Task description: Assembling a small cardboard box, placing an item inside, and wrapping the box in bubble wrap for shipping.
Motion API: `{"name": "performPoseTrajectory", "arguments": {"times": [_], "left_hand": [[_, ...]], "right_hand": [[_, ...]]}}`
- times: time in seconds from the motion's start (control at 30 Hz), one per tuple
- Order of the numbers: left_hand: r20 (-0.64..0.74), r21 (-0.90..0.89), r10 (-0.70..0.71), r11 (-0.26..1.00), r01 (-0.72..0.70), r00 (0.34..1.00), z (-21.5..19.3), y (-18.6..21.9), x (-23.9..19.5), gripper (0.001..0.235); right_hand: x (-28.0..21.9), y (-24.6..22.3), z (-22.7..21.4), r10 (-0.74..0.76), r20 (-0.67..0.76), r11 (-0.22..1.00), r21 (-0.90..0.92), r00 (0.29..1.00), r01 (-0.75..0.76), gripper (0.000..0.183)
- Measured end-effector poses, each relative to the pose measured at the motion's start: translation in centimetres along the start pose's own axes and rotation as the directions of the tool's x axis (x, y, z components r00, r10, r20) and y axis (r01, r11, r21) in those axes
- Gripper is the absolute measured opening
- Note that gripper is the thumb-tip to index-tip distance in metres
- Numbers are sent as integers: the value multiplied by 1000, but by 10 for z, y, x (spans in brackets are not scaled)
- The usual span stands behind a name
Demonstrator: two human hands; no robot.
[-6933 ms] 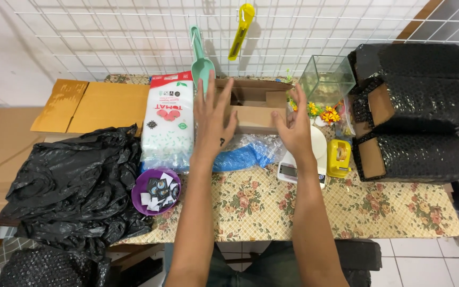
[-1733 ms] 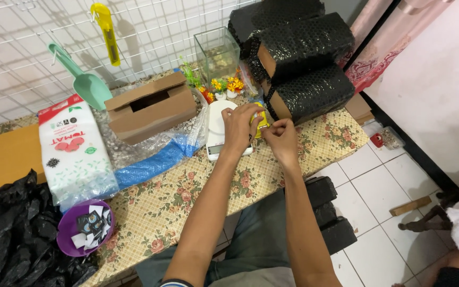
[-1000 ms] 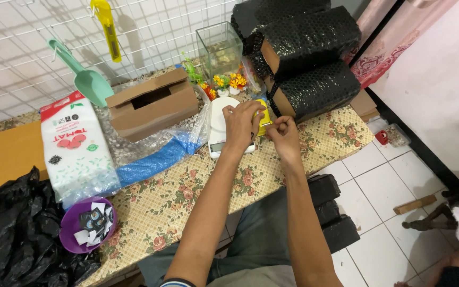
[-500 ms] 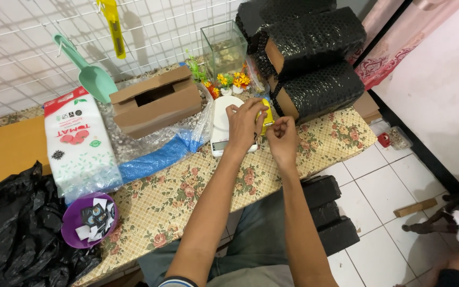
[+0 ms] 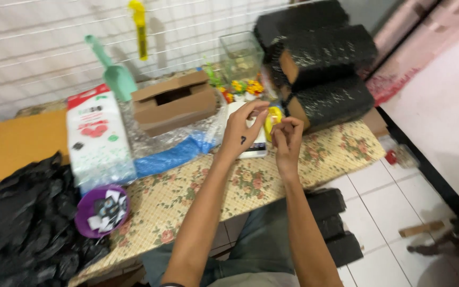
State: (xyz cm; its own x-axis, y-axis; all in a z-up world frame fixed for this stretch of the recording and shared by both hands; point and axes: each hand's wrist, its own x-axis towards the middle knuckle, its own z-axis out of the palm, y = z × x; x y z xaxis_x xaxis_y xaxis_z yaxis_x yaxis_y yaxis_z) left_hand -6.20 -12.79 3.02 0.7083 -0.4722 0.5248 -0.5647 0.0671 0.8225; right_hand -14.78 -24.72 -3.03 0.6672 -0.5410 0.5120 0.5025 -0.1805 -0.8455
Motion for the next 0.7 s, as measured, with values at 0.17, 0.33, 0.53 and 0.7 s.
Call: {"name": "performPoseTrajectory", "arguments": {"times": [0.17,0.33,0.53,0.7], "left_hand": [[-52,131,40,991,-33,998,-81,17,-19,30],[-239,125,-12,991,43,971,-142,29,-31,38],[-433,418,121,905,80,893,-158,12,-44,34],[-401,399,157,917,18,903,-149,-15,-45,42]], "right_hand": [[30,-14,71,-30,192,983,182,981,-6,24],[46,-17,159,-102,368,955,295,924,-12,30],[30,7,198,-39,364,989,144,930,-15,24],[24,-4,193,-33,379,994,106,925,-8,31]]}}
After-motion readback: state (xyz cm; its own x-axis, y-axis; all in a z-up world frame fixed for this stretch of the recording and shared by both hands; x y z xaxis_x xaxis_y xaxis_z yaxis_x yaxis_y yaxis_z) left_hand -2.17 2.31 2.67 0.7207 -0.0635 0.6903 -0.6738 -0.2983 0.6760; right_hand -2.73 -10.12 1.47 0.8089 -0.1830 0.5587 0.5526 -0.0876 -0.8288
